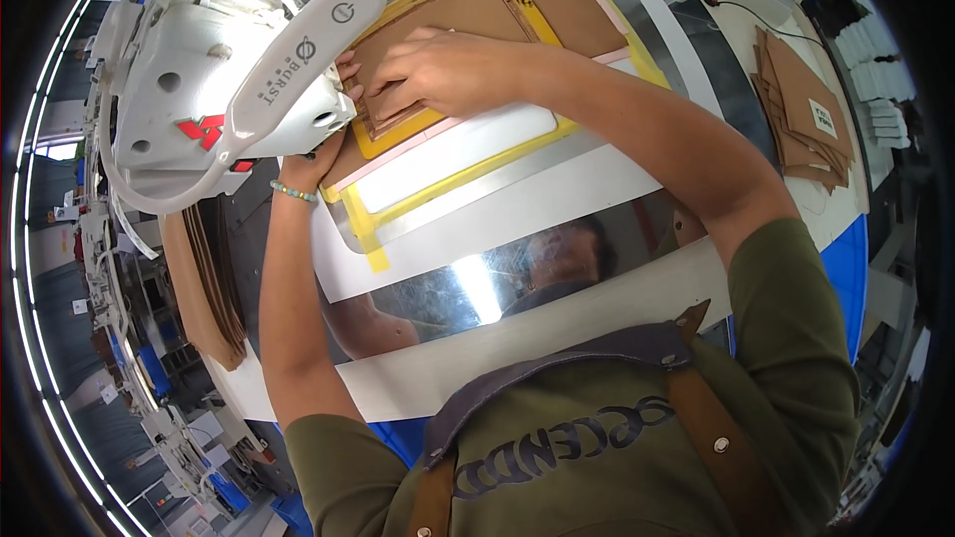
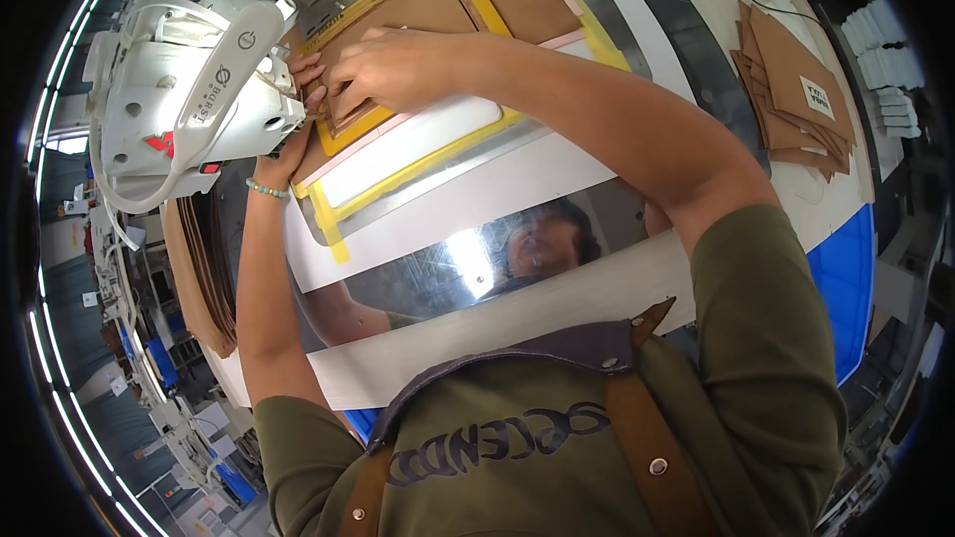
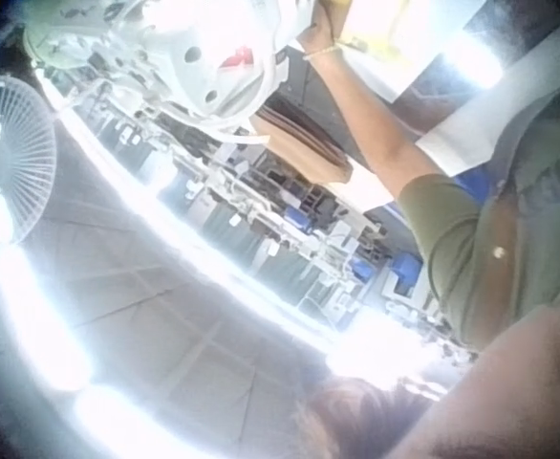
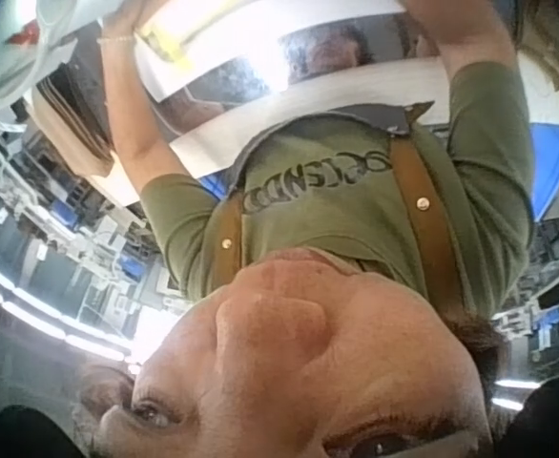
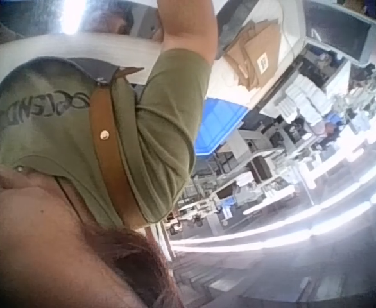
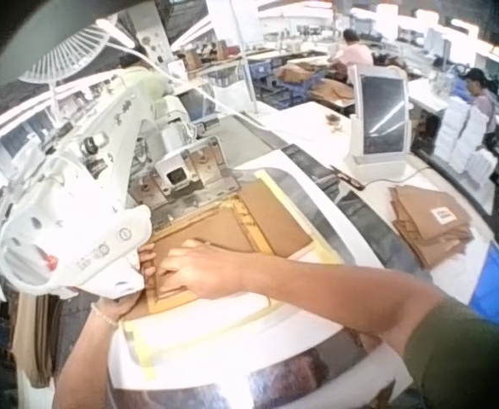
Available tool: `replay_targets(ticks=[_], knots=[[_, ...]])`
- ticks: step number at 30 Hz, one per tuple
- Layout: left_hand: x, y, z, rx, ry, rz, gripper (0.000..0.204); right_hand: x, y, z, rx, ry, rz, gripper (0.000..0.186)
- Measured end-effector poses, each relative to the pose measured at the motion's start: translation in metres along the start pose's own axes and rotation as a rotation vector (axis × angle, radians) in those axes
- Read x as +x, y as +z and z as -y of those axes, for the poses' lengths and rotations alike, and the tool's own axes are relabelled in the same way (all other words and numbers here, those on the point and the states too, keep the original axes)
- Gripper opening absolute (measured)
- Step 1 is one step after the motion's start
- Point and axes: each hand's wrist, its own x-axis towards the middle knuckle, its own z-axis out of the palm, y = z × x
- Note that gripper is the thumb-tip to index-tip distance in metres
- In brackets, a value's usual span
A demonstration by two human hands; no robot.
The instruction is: Sewing labels onto leather or fabric components using an industrial sewing machine.
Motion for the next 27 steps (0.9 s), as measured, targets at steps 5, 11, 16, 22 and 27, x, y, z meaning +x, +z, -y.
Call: replay_targets(ticks=[5, 11, 16, 22, 27], knots=[[0.002, 0.002, -0.01, 0.069, 0.06, -0.004, 0.058, -0.001, -0.003, 0.004, -0.053, 0.004, 0.029, 0.05], [0.005, -0.006, -0.025, 0.211, 0.075, 0.046, 0.057, 0.001, -0.007, 0.008, -0.057, 0.041, 0.096, 0.055], [0.007, -0.008, -0.028, 0.211, 0.043, 0.076, 0.059, 0.002, -0.003, 0.009, -0.089, 0.002, 0.075, 0.054], [0.009, -0.008, -0.018, 0.209, 0.153, 0.092, 0.054, 0.002, 0.002, 0.007, 0.045, 0.118, 0.029, 0.045], [0.001, -0.004, -0.01, 0.26, 0.075, 0.029, 0.041, -0.001, 0.005, 0.006, -0.007, 0.157, -0.049, 0.034]])
